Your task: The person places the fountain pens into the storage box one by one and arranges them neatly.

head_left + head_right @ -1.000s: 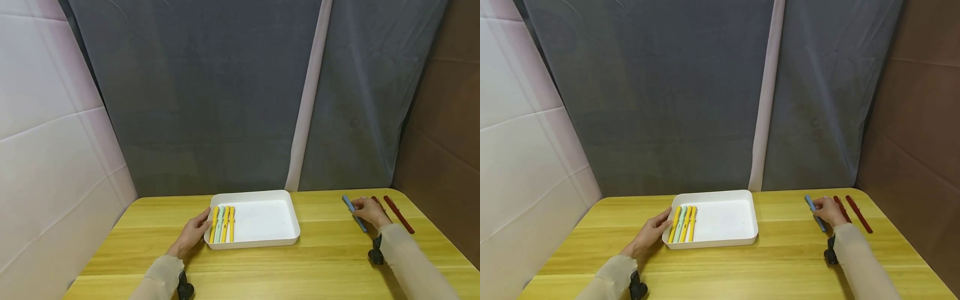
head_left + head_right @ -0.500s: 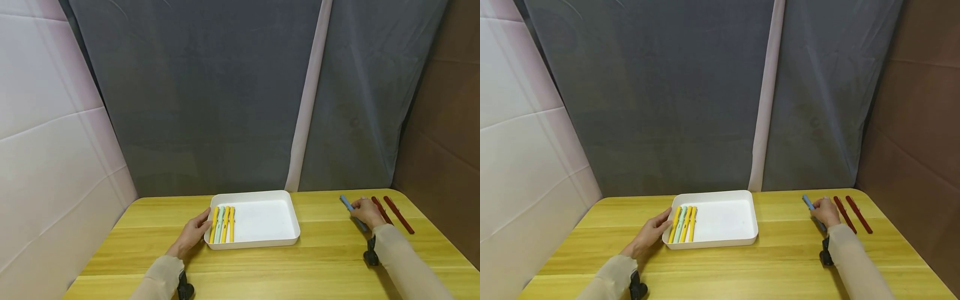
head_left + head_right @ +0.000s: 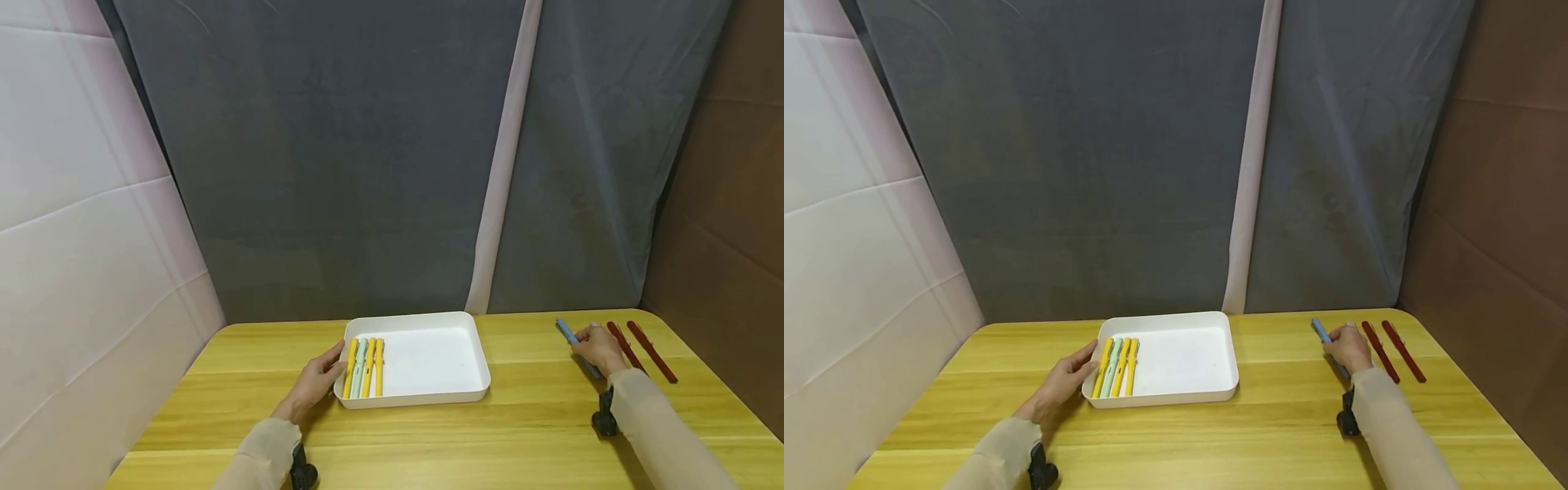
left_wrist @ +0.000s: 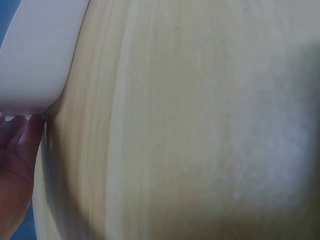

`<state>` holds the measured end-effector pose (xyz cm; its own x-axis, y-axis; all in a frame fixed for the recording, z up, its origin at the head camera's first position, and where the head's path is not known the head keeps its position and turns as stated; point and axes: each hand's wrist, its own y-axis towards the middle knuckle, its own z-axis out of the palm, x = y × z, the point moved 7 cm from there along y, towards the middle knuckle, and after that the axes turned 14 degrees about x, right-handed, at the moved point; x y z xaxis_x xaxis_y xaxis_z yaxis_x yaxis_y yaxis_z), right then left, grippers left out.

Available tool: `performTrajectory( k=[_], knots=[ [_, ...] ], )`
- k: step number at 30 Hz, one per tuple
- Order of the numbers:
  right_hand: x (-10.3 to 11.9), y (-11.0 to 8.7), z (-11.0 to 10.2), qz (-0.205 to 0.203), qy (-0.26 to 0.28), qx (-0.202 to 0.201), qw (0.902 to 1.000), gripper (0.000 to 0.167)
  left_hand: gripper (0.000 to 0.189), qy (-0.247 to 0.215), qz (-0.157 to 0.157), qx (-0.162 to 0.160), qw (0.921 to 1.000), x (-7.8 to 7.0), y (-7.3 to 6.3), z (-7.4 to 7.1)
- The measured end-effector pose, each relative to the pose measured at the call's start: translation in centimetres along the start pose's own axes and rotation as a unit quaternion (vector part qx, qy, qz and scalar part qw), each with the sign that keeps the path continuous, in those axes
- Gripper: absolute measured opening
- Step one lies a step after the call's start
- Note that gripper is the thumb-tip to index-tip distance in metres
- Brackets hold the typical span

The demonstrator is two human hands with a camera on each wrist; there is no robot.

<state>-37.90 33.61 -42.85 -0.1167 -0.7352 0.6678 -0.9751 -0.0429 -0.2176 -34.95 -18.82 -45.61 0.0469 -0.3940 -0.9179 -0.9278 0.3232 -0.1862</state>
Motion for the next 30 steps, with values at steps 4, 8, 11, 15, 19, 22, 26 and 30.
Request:
performTrajectory(
  k=[4,8,11,15,19,22,26,30],
  knots=[
    [-0.2,-0.1,0.1,0.002,0.018,0.003,0.9998,0.034,0.056,0.001,0.002,0.0,1.0,0.1,-0.1,0.1],
    [-0.2,-0.2,0.2,-0.002,0.038,0.002,0.9993,0.039,0.056,0.004,0.004,-0.003,1.0,0.1,-0.2,0.1],
    [0.0,-0.1,0.3,-0.005,0.068,-0.007,0.9977,0.043,0.056,0.003,0.003,-0.004,1.0,0.0,-0.3,0.1],
    [0.6,0.0,0.5,-0.015,0.121,-0.022,0.9923,0.046,0.055,-0.002,0.003,-0.005,1.0,-0.1,-0.2,0.1],
    [1.5,0.0,1.0,-0.025,0.16,-0.027,0.9865,0.048,0.055,-0.004,0.008,-0.004,0.9999,-0.1,-0.1,0.1],
    [2.4,-0.2,1.3,-0.032,0.172,-0.032,0.984,0.049,0.055,0.001,0.013,-0.005,0.9999,-0.1,-0.1,0.0],
    [3.7,-0.3,1.6,-0.048,0.183,-0.04,0.981,0.048,0.056,0.004,0.015,-0.003,0.9999,0.0,0.1,0.0],
    [5.1,-0.2,2.0,-0.059,0.22,-0.042,0.9728,0.044,0.056,-0.001,0.015,-0.001,0.9999,0.1,0.1,-0.1]
  ],
)
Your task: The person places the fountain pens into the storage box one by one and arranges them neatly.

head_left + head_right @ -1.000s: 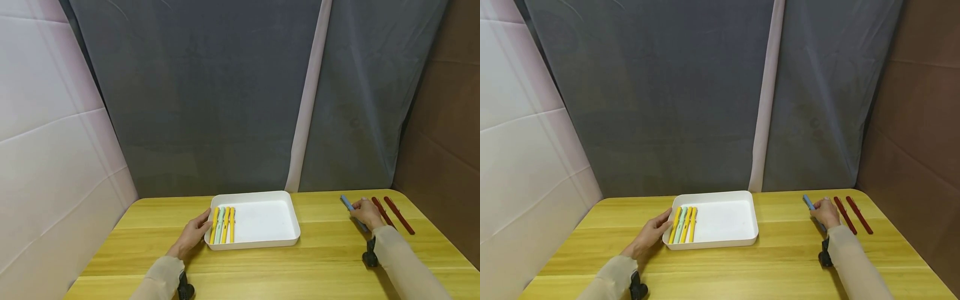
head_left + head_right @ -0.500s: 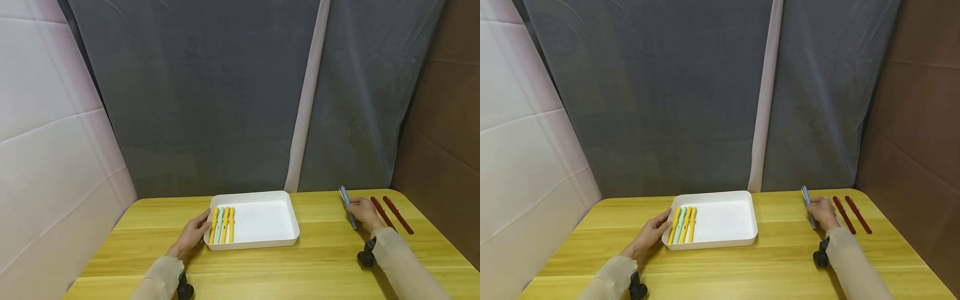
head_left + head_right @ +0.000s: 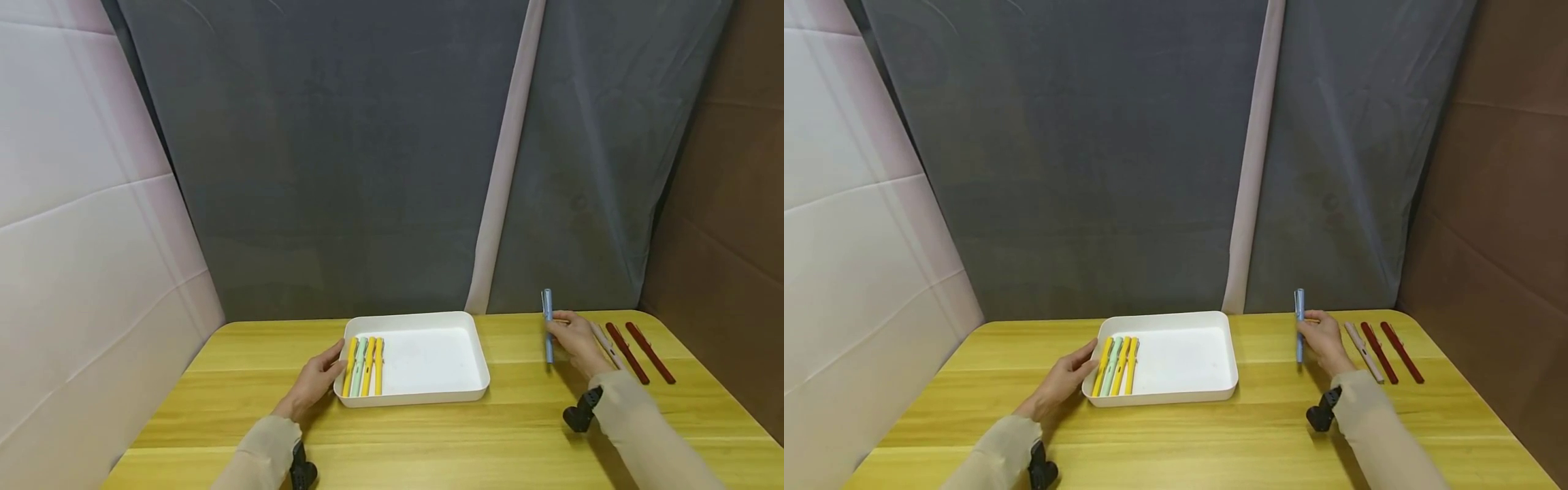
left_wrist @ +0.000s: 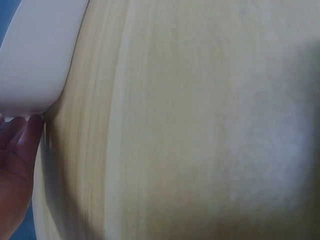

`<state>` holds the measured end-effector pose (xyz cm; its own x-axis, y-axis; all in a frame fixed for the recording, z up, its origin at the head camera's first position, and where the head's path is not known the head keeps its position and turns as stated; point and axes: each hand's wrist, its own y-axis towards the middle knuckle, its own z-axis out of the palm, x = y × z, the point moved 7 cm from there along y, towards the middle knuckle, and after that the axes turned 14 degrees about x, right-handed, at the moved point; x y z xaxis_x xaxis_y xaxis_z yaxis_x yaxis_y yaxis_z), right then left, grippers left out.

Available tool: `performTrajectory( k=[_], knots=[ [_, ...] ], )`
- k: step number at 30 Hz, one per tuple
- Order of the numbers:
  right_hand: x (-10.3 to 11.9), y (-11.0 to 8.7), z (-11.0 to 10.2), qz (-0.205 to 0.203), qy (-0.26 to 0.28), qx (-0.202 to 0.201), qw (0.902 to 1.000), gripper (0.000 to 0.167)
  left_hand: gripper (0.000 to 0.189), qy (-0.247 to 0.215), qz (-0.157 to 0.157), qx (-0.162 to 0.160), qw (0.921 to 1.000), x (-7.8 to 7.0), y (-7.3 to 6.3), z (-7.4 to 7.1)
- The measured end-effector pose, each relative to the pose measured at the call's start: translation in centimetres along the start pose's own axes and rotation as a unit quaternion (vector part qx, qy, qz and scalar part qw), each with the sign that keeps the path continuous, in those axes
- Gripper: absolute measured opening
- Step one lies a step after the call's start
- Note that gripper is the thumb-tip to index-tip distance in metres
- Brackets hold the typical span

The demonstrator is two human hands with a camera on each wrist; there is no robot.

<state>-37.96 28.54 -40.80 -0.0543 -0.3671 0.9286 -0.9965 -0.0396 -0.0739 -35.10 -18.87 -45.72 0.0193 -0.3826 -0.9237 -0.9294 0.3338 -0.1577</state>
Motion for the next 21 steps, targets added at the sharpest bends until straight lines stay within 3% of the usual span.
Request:
performTrajectory(
  k=[7,14,21],
  knots=[
    [2.4,0.1,2.6,-0.008,0.061,0.009,0.9981,0.04,0.056,-0.008,0.001,0.0,1.0,0.0,0.1,0.0],
    [4.6,0.3,5.6,-0.025,0.067,0.03,0.997,0.038,0.056,-0.004,-0.009,0.0,0.9999,0.2,0.3,0.3],
    [5.6,0.2,8.0,-0.026,0.097,0.037,0.9942,0.033,0.056,0.002,-0.005,-0.005,1.0,0.0,0.4,0.5]
  ],
)
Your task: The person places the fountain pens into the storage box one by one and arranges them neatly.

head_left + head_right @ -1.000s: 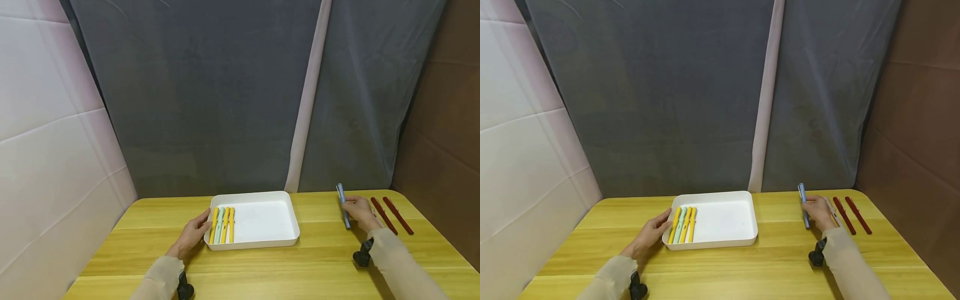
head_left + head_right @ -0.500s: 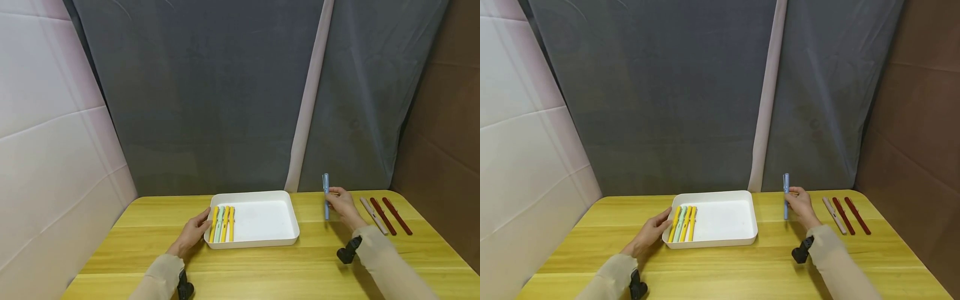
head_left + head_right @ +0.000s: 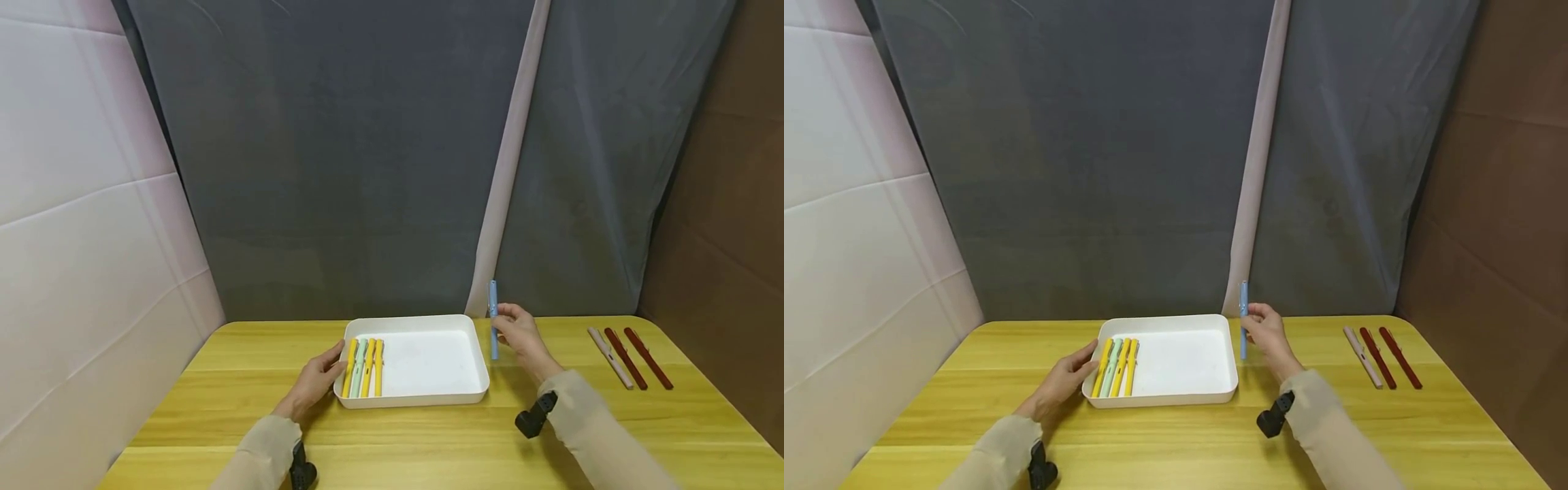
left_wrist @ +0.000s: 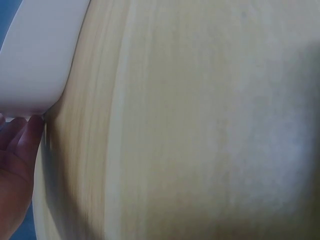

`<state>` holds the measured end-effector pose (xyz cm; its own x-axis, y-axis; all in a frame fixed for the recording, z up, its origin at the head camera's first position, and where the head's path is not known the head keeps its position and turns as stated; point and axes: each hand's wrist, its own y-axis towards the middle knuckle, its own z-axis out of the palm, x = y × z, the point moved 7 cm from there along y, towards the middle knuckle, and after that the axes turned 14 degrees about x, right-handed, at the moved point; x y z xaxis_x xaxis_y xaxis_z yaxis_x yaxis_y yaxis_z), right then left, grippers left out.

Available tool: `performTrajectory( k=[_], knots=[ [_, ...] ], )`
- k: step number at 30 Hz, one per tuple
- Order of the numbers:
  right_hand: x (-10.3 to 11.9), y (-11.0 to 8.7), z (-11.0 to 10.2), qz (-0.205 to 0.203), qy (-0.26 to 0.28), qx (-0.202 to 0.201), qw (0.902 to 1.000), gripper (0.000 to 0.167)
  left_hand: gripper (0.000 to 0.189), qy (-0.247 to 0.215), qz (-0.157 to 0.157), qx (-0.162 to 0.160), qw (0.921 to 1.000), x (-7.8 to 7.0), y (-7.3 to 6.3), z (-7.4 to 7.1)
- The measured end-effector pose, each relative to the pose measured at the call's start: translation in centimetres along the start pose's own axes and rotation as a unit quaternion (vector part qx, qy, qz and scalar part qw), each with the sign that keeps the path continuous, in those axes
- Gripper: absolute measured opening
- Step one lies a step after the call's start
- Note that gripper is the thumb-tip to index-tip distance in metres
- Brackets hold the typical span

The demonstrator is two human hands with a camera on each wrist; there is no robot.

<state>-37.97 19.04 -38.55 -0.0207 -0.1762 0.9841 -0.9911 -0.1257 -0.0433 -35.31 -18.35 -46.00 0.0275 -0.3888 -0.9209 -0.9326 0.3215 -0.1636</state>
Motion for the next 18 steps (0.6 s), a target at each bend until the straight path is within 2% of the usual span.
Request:
performTrajectory(
  k=[6,18],
  knots=[
    [0.0,0.3,2.1,-0.005,0.023,0.006,0.9997,0.029,0.056,-0.003,-0.007,0.003,1.0,0.0,0.1,0.2],
    [-0.3,0.5,5.2,0.007,0.041,0.013,0.9991,0.027,0.055,-0.005,0.026,-0.006,0.9996,-0.3,0.1,0.2]
  ],
)
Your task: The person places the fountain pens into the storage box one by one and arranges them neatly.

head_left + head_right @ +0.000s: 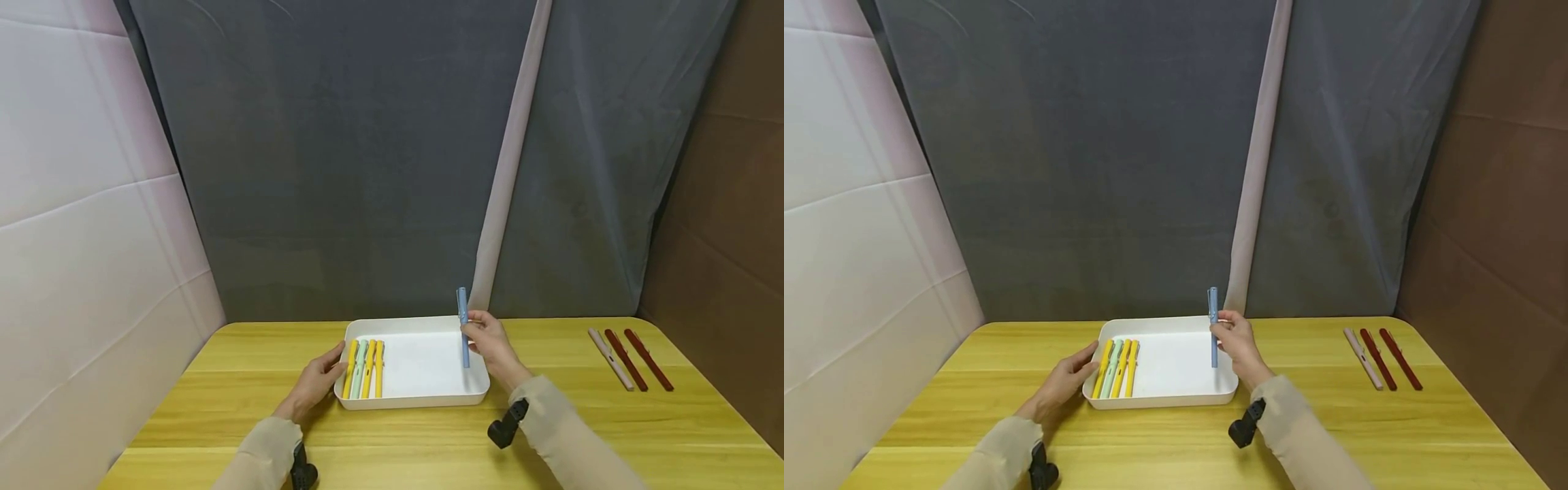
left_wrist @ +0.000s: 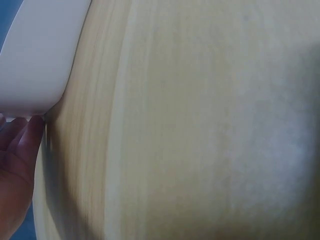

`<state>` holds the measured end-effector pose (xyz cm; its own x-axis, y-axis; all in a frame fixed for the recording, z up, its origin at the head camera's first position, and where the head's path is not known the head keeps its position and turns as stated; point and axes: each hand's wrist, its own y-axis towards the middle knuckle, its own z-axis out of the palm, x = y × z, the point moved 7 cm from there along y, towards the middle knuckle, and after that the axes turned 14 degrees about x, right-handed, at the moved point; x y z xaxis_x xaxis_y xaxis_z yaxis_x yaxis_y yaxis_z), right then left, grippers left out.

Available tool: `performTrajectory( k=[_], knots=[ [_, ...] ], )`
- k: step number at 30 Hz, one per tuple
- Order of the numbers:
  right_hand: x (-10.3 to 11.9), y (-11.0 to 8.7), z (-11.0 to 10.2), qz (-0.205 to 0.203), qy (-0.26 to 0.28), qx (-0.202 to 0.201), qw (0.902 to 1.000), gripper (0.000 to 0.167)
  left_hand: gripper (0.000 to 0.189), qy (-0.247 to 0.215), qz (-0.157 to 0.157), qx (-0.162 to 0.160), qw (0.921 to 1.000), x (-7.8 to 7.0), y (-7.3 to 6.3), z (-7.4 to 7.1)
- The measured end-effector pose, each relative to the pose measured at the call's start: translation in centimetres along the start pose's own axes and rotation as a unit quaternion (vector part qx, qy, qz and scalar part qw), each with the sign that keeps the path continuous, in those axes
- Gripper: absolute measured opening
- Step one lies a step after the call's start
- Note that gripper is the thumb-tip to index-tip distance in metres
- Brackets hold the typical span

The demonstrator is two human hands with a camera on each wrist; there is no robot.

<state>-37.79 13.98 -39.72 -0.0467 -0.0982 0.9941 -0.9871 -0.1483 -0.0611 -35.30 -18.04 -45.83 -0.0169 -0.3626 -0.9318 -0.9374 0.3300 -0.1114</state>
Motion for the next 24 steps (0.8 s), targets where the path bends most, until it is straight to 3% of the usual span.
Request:
performTrajectory(
  k=[13,24],
  knots=[
    [-0.6,0.2,2.6,-0.011,0.021,0.007,0.9997,0.026,0.054,-0.003,-0.008,-0.005,0.9999,0.2,0.0,0.0],
    [-2.0,0.5,4.2,0.013,0.013,0.005,0.9998,0.024,0.054,-0.002,-0.007,-0.002,1.0,-0.1,-0.1,0.1]
  ],
)
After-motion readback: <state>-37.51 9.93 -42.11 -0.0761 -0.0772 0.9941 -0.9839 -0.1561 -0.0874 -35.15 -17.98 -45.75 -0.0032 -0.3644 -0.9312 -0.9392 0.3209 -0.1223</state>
